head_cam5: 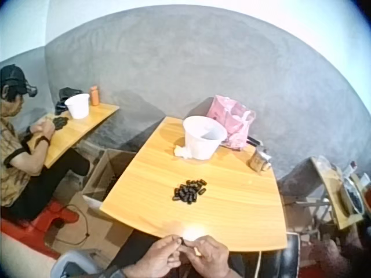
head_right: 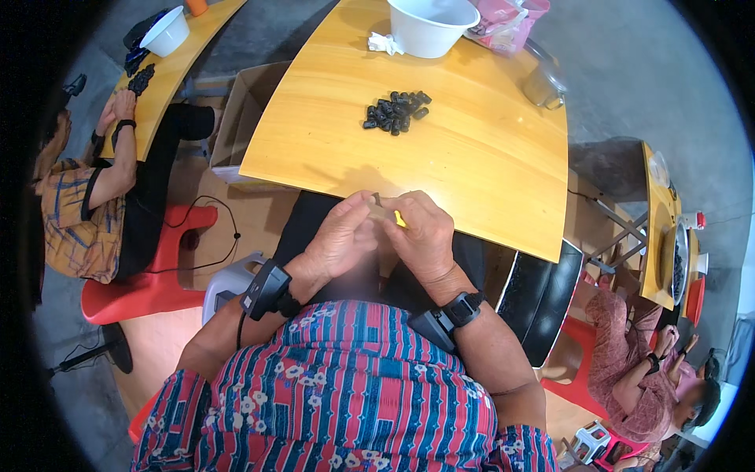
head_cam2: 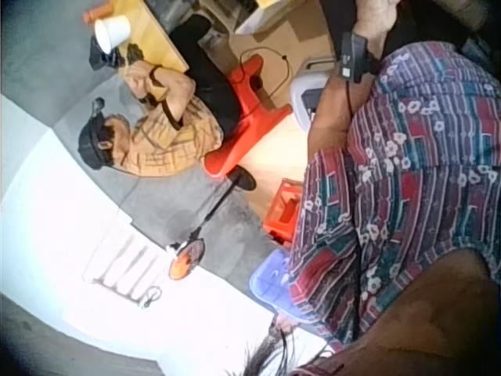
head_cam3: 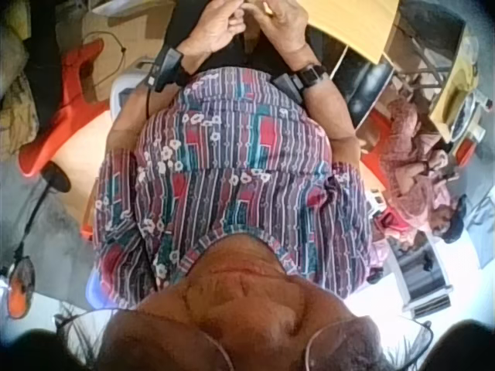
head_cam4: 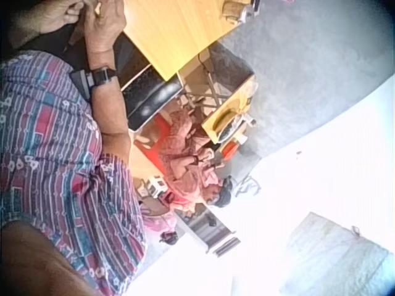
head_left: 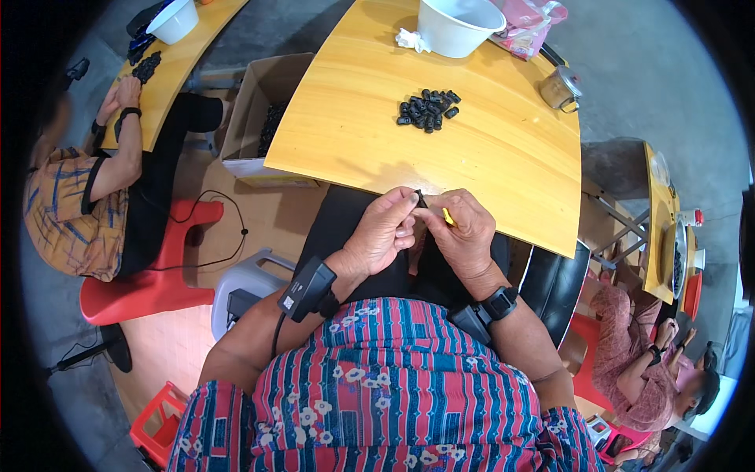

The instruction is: Trim excess material from small black rubber or plastic industrial components using a blade.

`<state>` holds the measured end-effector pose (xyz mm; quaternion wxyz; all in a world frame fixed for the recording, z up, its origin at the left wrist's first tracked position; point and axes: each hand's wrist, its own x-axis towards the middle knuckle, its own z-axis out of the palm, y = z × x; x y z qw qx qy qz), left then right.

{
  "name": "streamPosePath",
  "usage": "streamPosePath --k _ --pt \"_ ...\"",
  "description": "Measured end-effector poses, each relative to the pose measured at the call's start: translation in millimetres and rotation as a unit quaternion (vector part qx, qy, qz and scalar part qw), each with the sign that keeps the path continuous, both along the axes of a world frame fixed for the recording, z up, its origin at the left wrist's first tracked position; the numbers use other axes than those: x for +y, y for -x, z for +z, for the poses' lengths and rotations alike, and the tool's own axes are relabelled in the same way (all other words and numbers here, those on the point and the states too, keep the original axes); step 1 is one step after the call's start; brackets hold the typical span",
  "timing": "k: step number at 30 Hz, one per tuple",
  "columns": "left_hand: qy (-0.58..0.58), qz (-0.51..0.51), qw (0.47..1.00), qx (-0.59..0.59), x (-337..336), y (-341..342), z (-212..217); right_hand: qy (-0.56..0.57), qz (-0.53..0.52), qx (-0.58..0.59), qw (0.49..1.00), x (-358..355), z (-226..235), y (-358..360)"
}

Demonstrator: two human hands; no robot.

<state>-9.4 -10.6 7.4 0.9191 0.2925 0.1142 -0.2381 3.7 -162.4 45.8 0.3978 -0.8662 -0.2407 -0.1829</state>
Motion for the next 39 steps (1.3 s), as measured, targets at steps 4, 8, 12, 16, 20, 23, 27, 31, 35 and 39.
streamPosePath --k 4,8,12,16,20,23,27,31,35,39 --pt "0.016 -0.005 1.000 0.005 -1 -1 -1 -0.020 -0.028 0.043 0.998 -1 -7 3" --pt "0.013 -0.014 1.000 -0.009 -1 -1 -2 -0.069 -0.029 0.108 0.991 3 2 3" --pt "0.001 -0.004 1.000 -0.026 -2 -1 0 -0.105 -0.020 0.172 0.979 1 4 -2" --pt "-0.028 -0.007 0.999 -0.038 -1 -1 2 0.015 0.026 0.122 0.992 -5 12 -8" --pt "-0.059 -0.021 0.995 -0.075 -1 1 3 0.094 0.042 0.114 0.988 -9 20 -10" --pt "-0.045 -0.027 0.997 -0.058 1 1 0 0.094 0.035 0.139 0.985 -9 20 -11" --pt "0.025 -0.064 0.997 -0.043 5 0 2 -0.006 0.045 0.183 0.982 -15 11 -10" --pt "0.080 -0.122 0.986 -0.080 9 -3 -1 -0.213 0.084 0.300 0.926 -10 -2 -5" --pt "0.082 -0.113 0.989 -0.054 8 -3 0 -0.209 0.083 0.328 0.917 -9 -7 -6" --pt "0.056 -0.086 0.993 -0.055 5 -2 -4 -0.160 0.079 0.297 0.938 -9 -7 -6"
